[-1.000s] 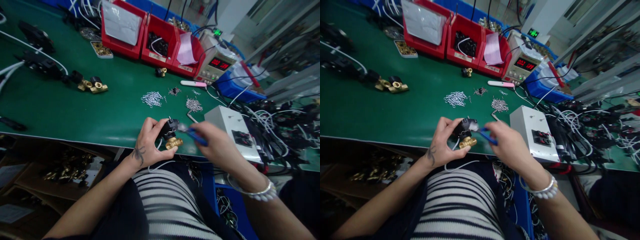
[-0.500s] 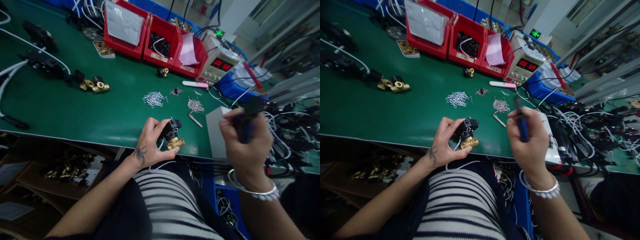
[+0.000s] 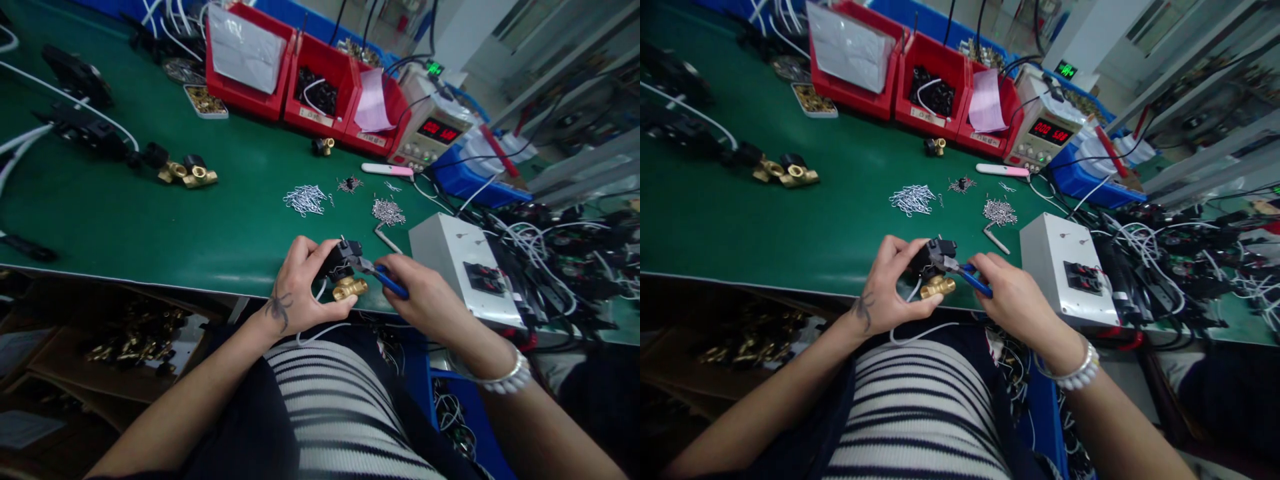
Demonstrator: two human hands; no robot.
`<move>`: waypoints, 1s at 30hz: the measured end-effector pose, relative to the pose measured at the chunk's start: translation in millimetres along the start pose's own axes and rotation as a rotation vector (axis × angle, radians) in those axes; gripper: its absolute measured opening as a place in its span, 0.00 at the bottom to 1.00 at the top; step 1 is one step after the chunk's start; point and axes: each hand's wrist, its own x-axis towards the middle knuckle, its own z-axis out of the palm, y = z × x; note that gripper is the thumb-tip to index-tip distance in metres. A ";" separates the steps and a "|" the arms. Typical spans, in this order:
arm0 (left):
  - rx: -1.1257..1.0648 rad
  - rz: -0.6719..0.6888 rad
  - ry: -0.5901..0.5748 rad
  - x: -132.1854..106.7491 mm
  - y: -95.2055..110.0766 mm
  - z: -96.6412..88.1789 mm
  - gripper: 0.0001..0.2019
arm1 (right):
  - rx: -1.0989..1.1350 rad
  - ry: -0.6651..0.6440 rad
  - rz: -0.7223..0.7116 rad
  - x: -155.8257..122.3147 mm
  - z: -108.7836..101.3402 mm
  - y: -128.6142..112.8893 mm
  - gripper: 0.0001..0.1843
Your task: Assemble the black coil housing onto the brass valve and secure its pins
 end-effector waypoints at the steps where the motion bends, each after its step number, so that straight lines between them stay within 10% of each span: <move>1: -0.002 0.004 0.000 0.3 0.3 -0.2 0.32 | -0.013 0.024 0.021 -0.2 -0.5 -0.1 0.07; 5: -0.009 0.021 0.000 0.7 0.5 -0.6 0.32 | 0.021 0.506 0.184 -1.9 0.5 0.0 0.06; 10: -0.010 0.003 -0.009 1.0 0.6 -0.6 0.32 | -0.034 -0.006 0.047 -2.5 0.4 1.3 0.08; 14: -0.012 0.013 -0.005 1.3 0.9 0.0 0.32 | -0.027 0.483 0.154 -3.8 -0.8 4.9 0.08; 18: -0.002 -0.006 -0.008 1.3 0.9 0.0 0.32 | -0.049 -0.070 -0.012 -2.9 -1.7 6.9 0.11; 23: 0.000 0.015 -0.011 2.1 0.2 -0.5 0.33 | -0.044 0.426 0.130 -3.9 -0.2 1.4 0.06; 27: 0.002 0.000 -0.013 1.5 -0.1 0.1 0.33 | -0.021 -0.097 0.025 -1.9 1.1 3.3 0.08; 30: 0.003 0.013 -0.007 0.0 -0.4 2.6 0.34 | 0.080 -0.068 0.125 2.4 -2.5 2.2 0.09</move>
